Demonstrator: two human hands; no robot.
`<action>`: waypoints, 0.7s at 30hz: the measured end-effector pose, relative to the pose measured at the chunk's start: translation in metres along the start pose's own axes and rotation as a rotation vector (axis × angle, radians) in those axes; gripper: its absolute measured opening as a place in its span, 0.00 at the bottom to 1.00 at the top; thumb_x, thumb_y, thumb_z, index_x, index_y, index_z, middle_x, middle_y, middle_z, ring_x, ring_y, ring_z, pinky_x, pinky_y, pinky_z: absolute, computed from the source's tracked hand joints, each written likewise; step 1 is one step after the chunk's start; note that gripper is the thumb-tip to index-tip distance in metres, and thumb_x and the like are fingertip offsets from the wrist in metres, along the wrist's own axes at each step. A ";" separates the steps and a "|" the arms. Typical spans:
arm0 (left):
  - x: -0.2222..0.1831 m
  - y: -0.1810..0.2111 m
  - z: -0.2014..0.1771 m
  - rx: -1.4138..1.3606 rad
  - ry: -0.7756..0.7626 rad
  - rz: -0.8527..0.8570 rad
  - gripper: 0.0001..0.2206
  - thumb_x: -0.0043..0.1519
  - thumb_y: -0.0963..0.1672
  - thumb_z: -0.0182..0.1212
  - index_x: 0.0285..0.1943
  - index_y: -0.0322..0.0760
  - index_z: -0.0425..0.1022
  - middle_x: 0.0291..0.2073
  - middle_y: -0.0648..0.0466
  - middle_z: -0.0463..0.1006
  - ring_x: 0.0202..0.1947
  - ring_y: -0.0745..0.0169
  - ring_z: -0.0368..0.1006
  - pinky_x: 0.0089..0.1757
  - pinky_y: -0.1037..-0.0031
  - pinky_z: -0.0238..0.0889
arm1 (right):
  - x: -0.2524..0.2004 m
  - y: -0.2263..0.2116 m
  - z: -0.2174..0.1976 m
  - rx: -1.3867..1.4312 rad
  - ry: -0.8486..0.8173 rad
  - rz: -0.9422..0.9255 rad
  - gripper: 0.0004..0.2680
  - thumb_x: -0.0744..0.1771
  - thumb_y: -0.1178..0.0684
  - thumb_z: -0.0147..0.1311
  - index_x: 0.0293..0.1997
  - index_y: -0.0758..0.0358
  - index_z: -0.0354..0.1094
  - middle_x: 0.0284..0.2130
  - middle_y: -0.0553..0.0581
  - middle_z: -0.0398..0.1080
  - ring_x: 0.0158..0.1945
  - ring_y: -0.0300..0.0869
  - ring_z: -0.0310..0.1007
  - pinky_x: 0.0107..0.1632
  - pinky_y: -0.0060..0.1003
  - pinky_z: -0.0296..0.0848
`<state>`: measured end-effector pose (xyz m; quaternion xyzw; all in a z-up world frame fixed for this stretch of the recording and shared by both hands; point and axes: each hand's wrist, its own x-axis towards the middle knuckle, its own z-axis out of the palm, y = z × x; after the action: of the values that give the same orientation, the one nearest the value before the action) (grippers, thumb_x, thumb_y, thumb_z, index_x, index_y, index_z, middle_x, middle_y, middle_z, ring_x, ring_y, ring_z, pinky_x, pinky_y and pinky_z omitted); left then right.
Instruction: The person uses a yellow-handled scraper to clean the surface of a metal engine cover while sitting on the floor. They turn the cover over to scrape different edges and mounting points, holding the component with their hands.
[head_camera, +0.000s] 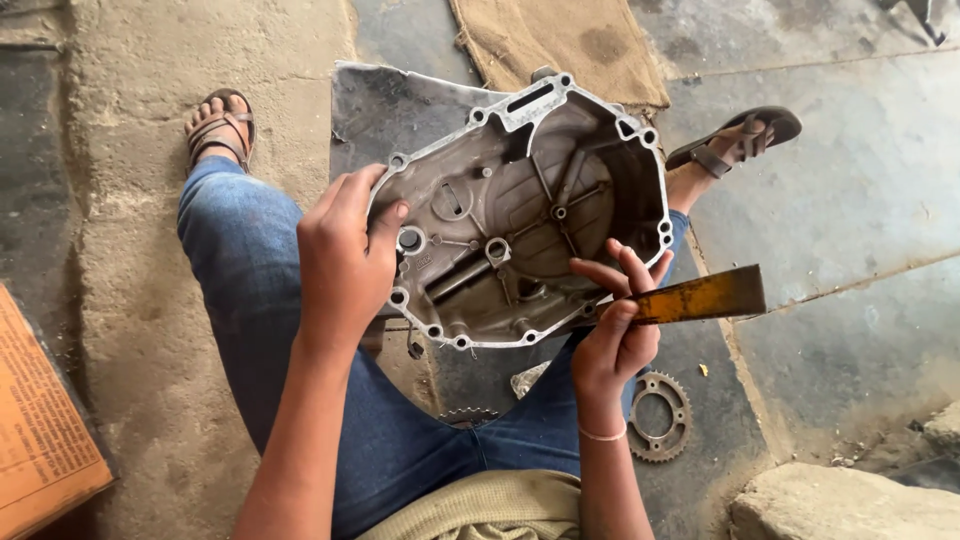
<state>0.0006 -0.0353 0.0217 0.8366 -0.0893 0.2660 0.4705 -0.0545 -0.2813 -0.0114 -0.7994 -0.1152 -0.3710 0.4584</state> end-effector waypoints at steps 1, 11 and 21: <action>-0.002 0.002 -0.001 0.002 0.002 0.013 0.13 0.62 0.36 0.66 0.54 0.24 0.73 0.42 0.39 0.79 0.42 0.40 0.79 0.42 0.59 0.69 | -0.001 -0.002 -0.001 -0.001 0.004 0.005 0.18 0.77 0.45 0.31 0.67 0.70 0.59 0.52 0.60 0.75 0.54 0.42 0.79 0.85 0.56 0.32; -0.012 0.012 -0.007 -0.008 0.009 0.045 0.12 0.68 0.39 0.63 0.58 0.26 0.71 0.41 0.42 0.78 0.42 0.45 0.78 0.42 0.61 0.69 | -0.006 -0.010 -0.001 -0.103 0.027 -0.024 0.20 0.77 0.41 0.29 0.68 0.68 0.59 0.47 0.59 0.78 0.71 0.45 0.65 0.84 0.56 0.33; -0.018 0.016 -0.009 -0.011 0.021 0.047 0.12 0.69 0.39 0.61 0.59 0.26 0.70 0.42 0.42 0.77 0.41 0.47 0.78 0.42 0.62 0.70 | -0.012 -0.009 -0.003 -0.135 0.016 -0.040 0.17 0.77 0.44 0.30 0.69 0.66 0.59 0.49 0.60 0.77 0.74 0.46 0.62 0.82 0.58 0.30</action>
<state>-0.0244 -0.0382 0.0277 0.8287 -0.1055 0.2854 0.4698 -0.0691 -0.2766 -0.0135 -0.8231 -0.1021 -0.3935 0.3967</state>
